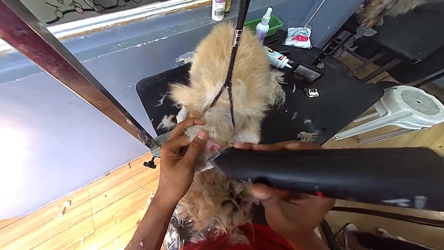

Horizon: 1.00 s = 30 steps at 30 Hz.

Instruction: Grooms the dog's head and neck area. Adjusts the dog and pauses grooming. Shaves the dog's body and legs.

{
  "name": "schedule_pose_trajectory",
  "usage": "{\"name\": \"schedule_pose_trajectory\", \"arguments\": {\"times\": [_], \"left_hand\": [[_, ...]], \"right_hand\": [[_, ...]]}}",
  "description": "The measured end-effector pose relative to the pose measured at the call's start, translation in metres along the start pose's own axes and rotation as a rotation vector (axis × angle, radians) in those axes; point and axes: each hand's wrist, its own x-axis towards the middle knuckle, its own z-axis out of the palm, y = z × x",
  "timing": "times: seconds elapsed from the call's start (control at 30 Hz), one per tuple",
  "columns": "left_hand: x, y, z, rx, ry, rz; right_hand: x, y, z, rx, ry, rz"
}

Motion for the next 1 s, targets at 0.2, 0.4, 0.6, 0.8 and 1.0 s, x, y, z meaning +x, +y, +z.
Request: {"name": "schedule_pose_trajectory", "arguments": {"times": [0.2, 0.4, 0.6, 0.8, 1.0], "left_hand": [[-0.006, 0.017, 0.003, -0.029, 0.015, -0.146], [-0.009, 0.022, 0.007, -0.048, 0.055, -0.227], [-0.011, 0.021, 0.009, -0.011, 0.075, -0.201], [-0.009, 0.016, 0.011, 0.014, 0.073, -0.146], [-0.011, 0.013, 0.011, 0.017, 0.085, -0.129]], "right_hand": [[0.008, -0.003, 0.013, -0.203, 0.085, -0.132], [-0.012, 0.015, 0.018, -0.188, -0.014, -0.166], [-0.005, 0.003, 0.023, -0.180, -0.025, -0.095], [-0.007, 0.006, 0.024, -0.104, 0.048, -0.066], [-0.012, -0.002, 0.029, -0.073, 0.564, 0.101]]}}
